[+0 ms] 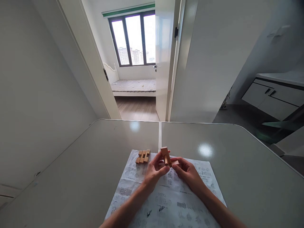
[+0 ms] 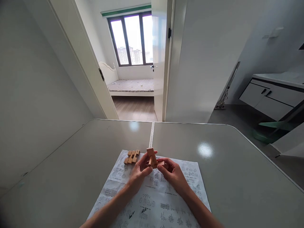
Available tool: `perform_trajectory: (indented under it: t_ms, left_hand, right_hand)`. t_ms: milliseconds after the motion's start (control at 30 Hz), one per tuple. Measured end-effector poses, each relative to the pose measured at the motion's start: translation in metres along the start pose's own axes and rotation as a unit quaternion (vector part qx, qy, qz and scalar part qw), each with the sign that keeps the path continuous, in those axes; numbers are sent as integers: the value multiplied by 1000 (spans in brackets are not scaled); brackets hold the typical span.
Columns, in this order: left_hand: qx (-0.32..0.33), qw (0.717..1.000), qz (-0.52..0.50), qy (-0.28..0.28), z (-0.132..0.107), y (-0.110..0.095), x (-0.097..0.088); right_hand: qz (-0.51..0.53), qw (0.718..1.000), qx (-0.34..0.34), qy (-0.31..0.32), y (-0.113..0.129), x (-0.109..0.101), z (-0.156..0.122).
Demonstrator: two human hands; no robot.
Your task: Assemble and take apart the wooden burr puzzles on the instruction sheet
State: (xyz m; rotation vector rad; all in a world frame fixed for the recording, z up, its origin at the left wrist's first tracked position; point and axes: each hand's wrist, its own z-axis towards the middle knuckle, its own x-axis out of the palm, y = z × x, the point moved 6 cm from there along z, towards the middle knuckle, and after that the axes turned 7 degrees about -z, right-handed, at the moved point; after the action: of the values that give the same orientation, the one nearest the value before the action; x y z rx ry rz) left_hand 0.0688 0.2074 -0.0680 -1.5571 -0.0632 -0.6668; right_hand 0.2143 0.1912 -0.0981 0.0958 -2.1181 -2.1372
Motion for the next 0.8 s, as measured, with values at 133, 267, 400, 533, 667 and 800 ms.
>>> perform_trajectory:
  t_ms: [133,267,400,533,667,800]
  left_hand:
    - [-5,999,17,29,1,1,0]
    - [-8,999,28,44,0,3,0]
    - [4,999,24,37,2,4,-1]
    - [1,999,24,41,3,6,-1]
    - [-3,999,39,36,4,6,-3]
    - [-26,997,49,52,0,6,-2]
  right_hand:
    - [-2,1000,-3,-3,2,0,-1]
    - [4,1000,-7,-10,3,-1,-2]
    - [12,1000,-9,-7,4,-1,-2]
    - [20,1000,-10,-5,4,0,-2]
    - [28,1000,-10,-5,2,0,-1]
    - [42,999,-3,21,-5,3,-2]
